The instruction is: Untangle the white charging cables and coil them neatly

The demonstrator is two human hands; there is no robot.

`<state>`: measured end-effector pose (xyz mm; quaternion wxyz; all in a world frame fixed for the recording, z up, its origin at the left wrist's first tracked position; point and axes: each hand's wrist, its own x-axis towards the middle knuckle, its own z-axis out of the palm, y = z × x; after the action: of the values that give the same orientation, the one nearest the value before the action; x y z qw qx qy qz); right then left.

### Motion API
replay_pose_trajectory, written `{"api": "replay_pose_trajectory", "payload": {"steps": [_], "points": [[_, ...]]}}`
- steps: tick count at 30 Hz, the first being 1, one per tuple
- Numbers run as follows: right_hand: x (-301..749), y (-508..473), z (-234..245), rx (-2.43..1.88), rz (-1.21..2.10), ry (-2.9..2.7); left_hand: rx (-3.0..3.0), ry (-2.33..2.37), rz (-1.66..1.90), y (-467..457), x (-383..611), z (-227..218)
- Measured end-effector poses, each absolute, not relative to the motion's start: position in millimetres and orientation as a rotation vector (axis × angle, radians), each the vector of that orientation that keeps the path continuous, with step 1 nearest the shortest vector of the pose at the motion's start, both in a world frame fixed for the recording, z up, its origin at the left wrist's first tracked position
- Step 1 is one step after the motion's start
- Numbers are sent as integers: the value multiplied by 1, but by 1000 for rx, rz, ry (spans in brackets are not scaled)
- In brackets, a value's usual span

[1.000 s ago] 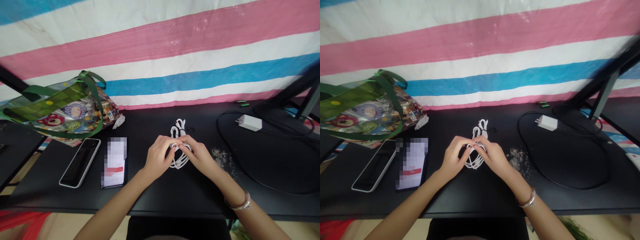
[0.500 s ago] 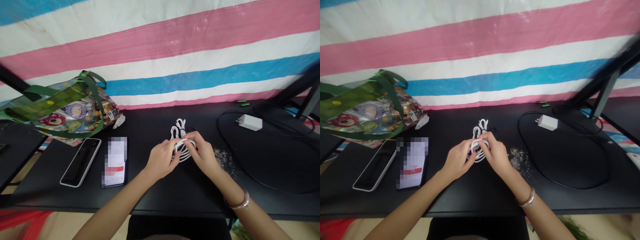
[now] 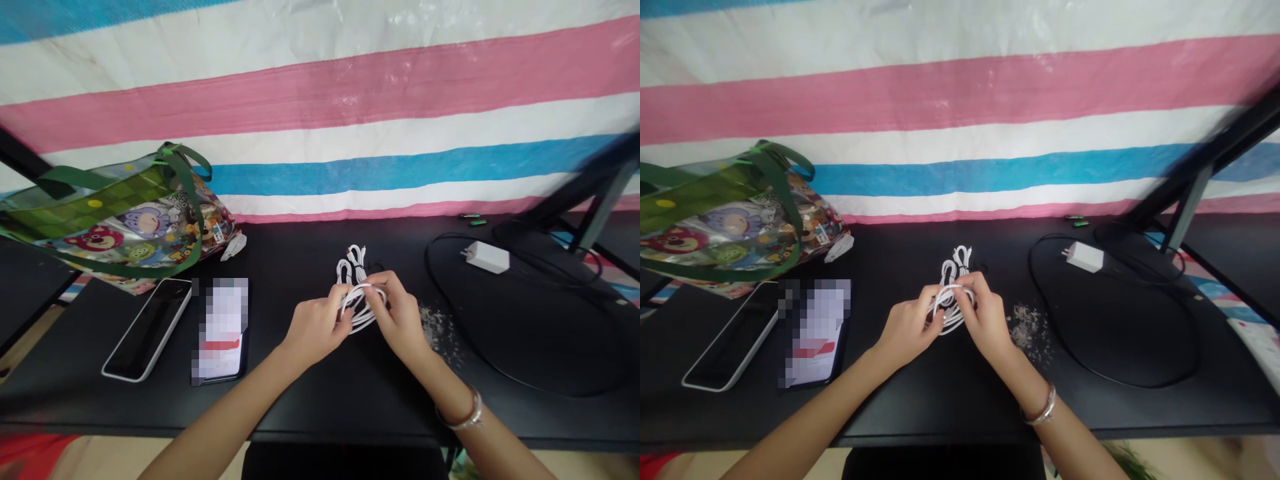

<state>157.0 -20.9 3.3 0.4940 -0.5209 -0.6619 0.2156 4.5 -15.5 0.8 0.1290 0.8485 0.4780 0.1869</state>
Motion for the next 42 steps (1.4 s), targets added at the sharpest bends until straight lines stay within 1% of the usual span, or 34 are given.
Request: {"api": "replay_pose_trajectory", "payload": {"steps": [7, 13, 20, 25, 27, 34, 42], "points": [[159, -20, 6, -1293, 592, -1532, 2501, 1427, 544, -13, 0, 6], [161, -18, 3, -1309, 624, -1514, 2501, 1474, 374, -13, -1, 8], [171, -18, 7, -1449, 372, -1556, 2447, 1494, 371, -10, -2, 9], [173, -14, 9, -1377, 247, -1603, 2416, 1506, 379, -8, -4, 11], [173, -13, 10, -1339, 264, -1602, 2401, 1475, 368, -8, -4, 11], [173, -12, 10, -1329, 510, -1497, 2327, 1384, 365, -8, -3, 10], [171, -14, 7, -1350, 502, -1503, 2224, 1405, 550, -7, -6, 10]]}}
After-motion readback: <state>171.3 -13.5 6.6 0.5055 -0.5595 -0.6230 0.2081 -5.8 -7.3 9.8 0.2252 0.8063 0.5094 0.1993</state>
